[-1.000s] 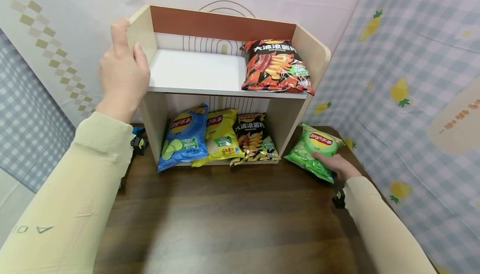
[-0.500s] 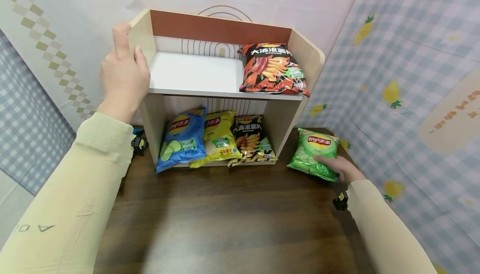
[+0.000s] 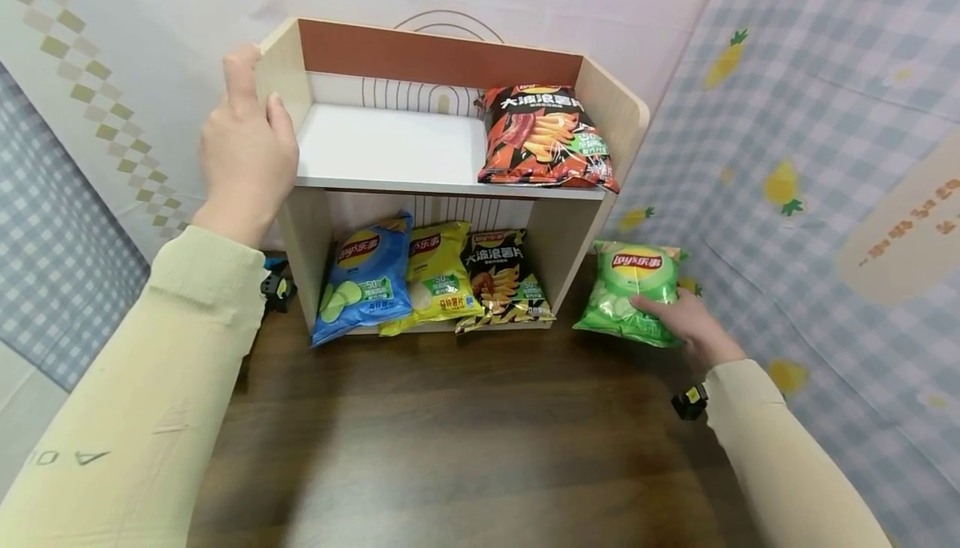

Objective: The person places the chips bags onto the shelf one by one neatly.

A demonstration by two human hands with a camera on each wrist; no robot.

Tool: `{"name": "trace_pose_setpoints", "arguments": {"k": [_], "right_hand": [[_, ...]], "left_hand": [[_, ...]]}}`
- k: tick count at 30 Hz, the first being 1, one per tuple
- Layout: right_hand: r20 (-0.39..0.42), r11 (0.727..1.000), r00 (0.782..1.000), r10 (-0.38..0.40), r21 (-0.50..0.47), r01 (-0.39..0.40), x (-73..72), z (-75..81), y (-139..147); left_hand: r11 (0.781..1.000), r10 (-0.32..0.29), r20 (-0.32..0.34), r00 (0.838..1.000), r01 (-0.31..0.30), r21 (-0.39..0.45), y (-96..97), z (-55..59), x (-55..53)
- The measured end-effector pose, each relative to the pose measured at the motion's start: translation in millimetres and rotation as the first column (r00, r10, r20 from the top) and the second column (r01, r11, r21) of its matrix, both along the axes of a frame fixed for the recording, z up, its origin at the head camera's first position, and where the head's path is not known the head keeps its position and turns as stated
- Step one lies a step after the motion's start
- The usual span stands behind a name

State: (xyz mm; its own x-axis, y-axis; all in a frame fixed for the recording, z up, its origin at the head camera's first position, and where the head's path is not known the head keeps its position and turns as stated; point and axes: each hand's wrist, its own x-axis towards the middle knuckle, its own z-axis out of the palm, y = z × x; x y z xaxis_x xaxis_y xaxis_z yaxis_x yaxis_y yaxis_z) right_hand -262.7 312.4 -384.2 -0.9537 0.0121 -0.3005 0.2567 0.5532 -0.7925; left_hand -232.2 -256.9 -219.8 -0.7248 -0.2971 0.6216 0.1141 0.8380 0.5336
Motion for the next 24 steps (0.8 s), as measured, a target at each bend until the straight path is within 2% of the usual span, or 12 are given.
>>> {"name": "trace_pose_setpoints", "arguments": {"k": [3, 6, 12, 14, 20, 22, 24], "right_hand": [[-0.127, 1.0, 0.992, -0.001, 0.011, 0.002, 5.3, 17.2, -4.1], [-0.244, 0.999, 0.97, -0.009, 0.033, 0.017, 13.6, 34.0, -8.2], [-0.383, 0.982, 0.924, -0.002, 0.173, 0.074, 33.2, 63.2, -13.8], [-0.416, 0.976, 0.909, -0.015, 0.191, 0.104, 39.4, 69.8, -14.4], [-0.44, 0.99, 0.89, -0.124, 0.006, 0.141, 58.7, 81.0, -15.9], [-0.472, 0.989, 0.87, -0.141, -0.036, 0.141, 64.0, 84.1, -17.3], [-0.516, 0.986, 0.84, -0.166, -0.081, 0.145, 68.5, 87.0, -19.3]], "left_hand": [[1.0, 0.004, -0.005, 1.0, -0.004, -0.002, -0.8, -0.3, -0.8], [1.0, 0.004, -0.007, 1.0, -0.004, -0.006, -1.1, -0.9, -1.5], [1.0, 0.001, -0.017, 1.0, -0.001, -0.004, -0.4, -0.7, -1.5], [1.0, -0.001, -0.014, 1.0, 0.001, -0.003, -0.3, -0.2, -1.1], [1.0, -0.006, -0.003, 1.0, 0.006, -0.003, 0.8, -0.2, -0.9], [1.0, -0.004, -0.004, 1.0, 0.004, -0.002, 0.7, -0.2, -0.8], [1.0, -0.003, -0.003, 1.0, 0.003, 0.0, 0.7, -0.1, -0.6]]}}
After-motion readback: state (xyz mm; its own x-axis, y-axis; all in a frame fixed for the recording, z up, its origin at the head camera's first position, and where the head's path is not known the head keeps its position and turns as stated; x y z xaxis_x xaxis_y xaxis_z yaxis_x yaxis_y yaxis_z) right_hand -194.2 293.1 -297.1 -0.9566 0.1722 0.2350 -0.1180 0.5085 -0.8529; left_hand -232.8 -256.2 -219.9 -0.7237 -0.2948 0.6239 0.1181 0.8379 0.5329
